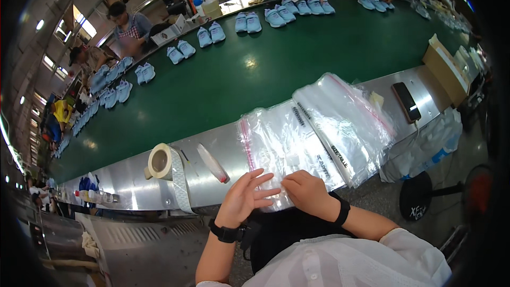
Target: The person stands at a factory workstation and repeatedly applies adhesive labels to a stack of clear plastic bags. They peel a label from a roll, place it on a bag, and smooth it down. The person occasionally adjusts a nearby fan. Other workers are visible in the background handling shoes on a conveyor belt.
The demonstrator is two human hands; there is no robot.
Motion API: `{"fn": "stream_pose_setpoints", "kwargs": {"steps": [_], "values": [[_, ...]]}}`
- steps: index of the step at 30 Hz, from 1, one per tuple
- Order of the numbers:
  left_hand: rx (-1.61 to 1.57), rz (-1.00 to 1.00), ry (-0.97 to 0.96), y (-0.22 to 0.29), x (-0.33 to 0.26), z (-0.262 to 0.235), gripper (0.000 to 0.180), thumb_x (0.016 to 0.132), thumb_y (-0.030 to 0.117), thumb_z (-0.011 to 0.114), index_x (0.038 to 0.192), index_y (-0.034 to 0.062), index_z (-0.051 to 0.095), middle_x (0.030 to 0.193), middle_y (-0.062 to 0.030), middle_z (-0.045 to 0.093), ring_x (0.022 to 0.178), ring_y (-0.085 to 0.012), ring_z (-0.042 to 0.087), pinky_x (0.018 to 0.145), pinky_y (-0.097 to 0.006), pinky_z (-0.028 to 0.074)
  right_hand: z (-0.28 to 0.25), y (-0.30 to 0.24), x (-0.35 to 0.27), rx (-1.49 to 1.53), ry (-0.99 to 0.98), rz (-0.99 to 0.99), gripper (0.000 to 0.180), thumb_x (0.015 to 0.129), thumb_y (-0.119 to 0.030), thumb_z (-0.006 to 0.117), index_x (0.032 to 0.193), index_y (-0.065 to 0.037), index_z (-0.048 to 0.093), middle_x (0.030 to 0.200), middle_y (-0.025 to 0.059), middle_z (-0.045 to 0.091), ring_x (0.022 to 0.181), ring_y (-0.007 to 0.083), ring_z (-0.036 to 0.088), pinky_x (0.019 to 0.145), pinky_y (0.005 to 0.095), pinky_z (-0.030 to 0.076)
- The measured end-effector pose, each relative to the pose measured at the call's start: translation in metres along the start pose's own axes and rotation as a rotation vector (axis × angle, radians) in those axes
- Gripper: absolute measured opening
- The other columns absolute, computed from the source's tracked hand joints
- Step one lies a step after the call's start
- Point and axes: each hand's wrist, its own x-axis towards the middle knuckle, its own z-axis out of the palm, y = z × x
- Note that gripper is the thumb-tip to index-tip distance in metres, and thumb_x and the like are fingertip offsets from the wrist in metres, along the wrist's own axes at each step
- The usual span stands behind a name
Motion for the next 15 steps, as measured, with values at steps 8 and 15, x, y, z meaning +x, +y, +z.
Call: {"fn": "stream_pose_setpoints", "kwargs": {"steps": [8, 15], "values": [[-0.186, 0.192, 0.133, -0.045, -0.013, -0.033, 0.039, 0.096, 0.024, 0.041, 0.128, 0.0019, 0.038, 0.129, -0.0236, 0.045, 0.112, -0.0375, 0.051, 0.088, -0.044, 0.047, -0.076, 0.055, 0.031, 0.922, 0.574, 0.748, 0.019, 0.092, -0.018, 0.046, 0.092, -0.003, 0.058, 0.083, 0.006, 0.061, 0.069, 0.0117, 0.058, 0.06, 0.0225, 0.046], [-0.084, 0.521, 0.926, -0.086, -0.093, -0.137, 0.036, 0.092, 0.029, 0.05, 0.117, 0.0028, 0.049, 0.106, -0.0084, 0.059, 0.087, -0.0163, 0.057, 0.072, -0.029, 0.047, -0.131, 0.136, -0.069, 0.85, 0.714, 0.967, 0.015, 0.09, -0.016, 0.048, 0.09, -0.006, 0.058, 0.076, 0.0043, 0.059, 0.059, 0.01, 0.055, 0.05, 0.021, 0.042]]}}
